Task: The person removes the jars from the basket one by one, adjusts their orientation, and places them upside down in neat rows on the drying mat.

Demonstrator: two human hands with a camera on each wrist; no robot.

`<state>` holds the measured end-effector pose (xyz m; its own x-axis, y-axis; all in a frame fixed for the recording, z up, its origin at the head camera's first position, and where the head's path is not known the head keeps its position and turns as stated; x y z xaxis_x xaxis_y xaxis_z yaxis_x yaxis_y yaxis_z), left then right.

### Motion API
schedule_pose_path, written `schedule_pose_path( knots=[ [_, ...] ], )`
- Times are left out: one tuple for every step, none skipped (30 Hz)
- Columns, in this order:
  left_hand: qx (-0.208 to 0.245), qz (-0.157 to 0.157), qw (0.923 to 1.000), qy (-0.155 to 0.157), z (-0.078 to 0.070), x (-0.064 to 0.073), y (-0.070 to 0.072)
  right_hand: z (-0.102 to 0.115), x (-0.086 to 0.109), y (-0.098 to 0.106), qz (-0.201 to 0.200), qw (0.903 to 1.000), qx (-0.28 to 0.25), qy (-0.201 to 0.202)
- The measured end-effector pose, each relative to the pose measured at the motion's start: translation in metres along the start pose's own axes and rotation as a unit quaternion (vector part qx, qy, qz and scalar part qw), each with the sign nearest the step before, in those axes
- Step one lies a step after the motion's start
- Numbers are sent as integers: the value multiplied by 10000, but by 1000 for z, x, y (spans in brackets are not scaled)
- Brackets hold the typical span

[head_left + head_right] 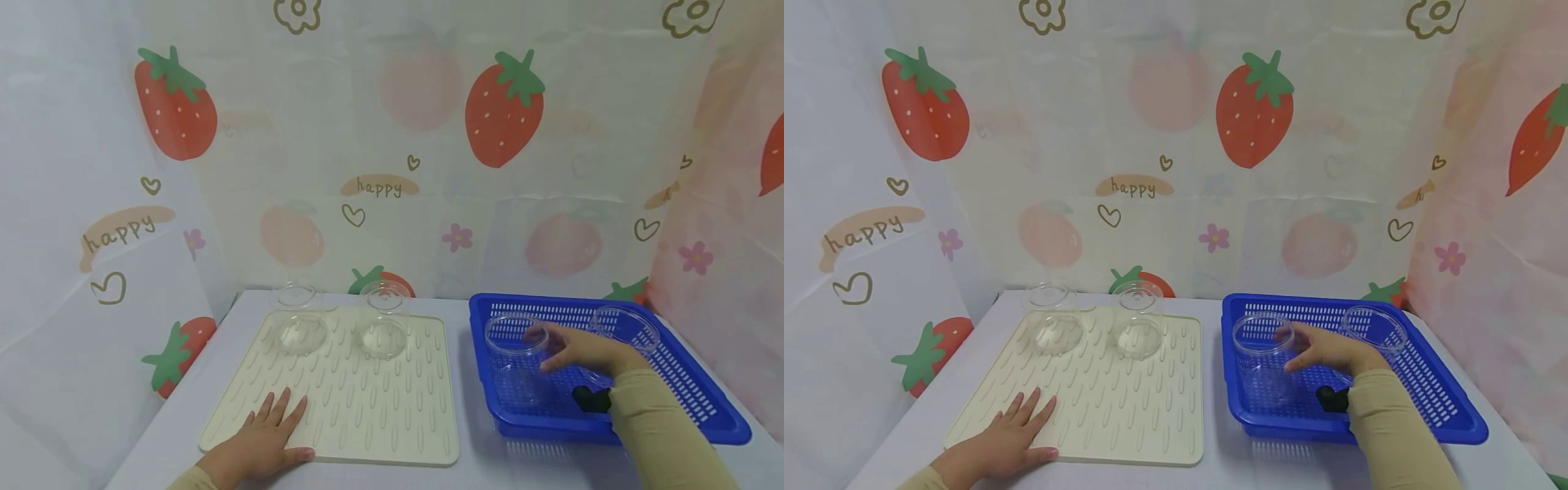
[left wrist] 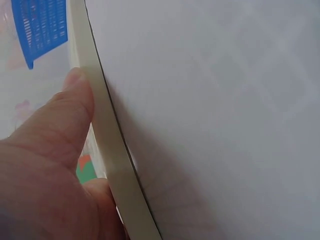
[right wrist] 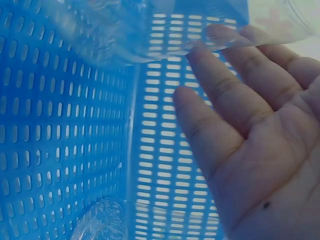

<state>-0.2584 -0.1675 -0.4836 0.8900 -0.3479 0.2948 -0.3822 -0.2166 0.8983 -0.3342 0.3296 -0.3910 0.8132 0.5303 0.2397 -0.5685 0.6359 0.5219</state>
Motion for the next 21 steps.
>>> schedule_pose_path(
  knots=[
    [14, 13, 10000, -10, -1, 1, 1, 1, 0, 0, -35, 10000, -44, 60],
    [7, 73, 10000, 13, -3, 2, 2, 2, 0, 0, -62, 9999, -46, 135],
    [4, 86, 10000, 28, -4, 3, 3, 3, 0, 0, -92, 9998, -53, 186],
    [31, 75, 10000, 34, -5, 4, 5, 4, 0, 0, -110, 9996, -75, 246],
    [23, 69, 10000, 30, -6, 5, 6, 4, -1, 0, -125, 9994, -97, 313],
    [34, 47, 10000, 47, -7, 6, 7, 5, -1, 1, -168, 9992, -82, 361],
    [16, 44, 10000, 64, -8, 6, 7, 5, -1, 1, -206, 9991, -39, 379],
    [5, 44, 9999, 92, -8, 7, 8, 6, -1, 1, -253, 9989, -5, 402],
    [9, -4, 9999, 103, -9, 7, 8, 6, -2, 1, -291, 9987, 4, 425],
    [-17, -10, 9999, 118, -9, 7, 8, 7, -2, 2, -333, 9984, 8, 448],
    [-35, -14, 9999, 126, -9, 7, 9, 7, -2, 2, -379, 9982, 28, 461],
    [-55, -17, 9999, 144, -9, 7, 8, 8, -2, 2, -424, 9980, 57, 457],
    [-61, -22, 9999, 147, -8, 6, 8, 8, -2, 2, -454, 9979, 87, 461],
    [-67, -28, 9999, 147, -8, 6, 8, 9, -2, 2, -489, 9977, 95, 464],
    [-77, -32, 9999, 147, -8, 5, 8, 10, -2, 2, -522, 9975, 125, 453],
    [-86, -35, 9999, 145, -7, 5, 7, 11, -2, 2, -553, 9974, 157, 438],
    [-85, -32, 9999, 147, -7, 5, 7, 11, -2, 2, -576, 9973, 183, 421],
    [-84, -26, 9999, 149, -6, 5, 7, 12, -2, 2, -597, 9972, 204, 404],
    [-80, -21, 9999, 151, -6, 5, 6, 13, -2, 2, -613, 9971, 214, 388],
    [-70, -14, 9999, 149, -6, 5, 6, 13, -2, 2, -611, 9971, 224, 382],
    [-64, -17, 9999, 142, -6, 5, 7, 13, -3, 2, -606, 9971, 231, 392]
  ],
)
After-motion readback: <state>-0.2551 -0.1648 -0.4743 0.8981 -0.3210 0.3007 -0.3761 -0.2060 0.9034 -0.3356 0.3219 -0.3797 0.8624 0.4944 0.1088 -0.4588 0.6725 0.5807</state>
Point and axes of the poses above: each hand's wrist, its own x-axis away from the middle knuckle, its own y-axis out of the back of the hand, z = x × y, the point moved 5 cm from there along -x, towards the middle knuckle, and after that the axes turned 3 degrees about z, right-handed, at the moved point
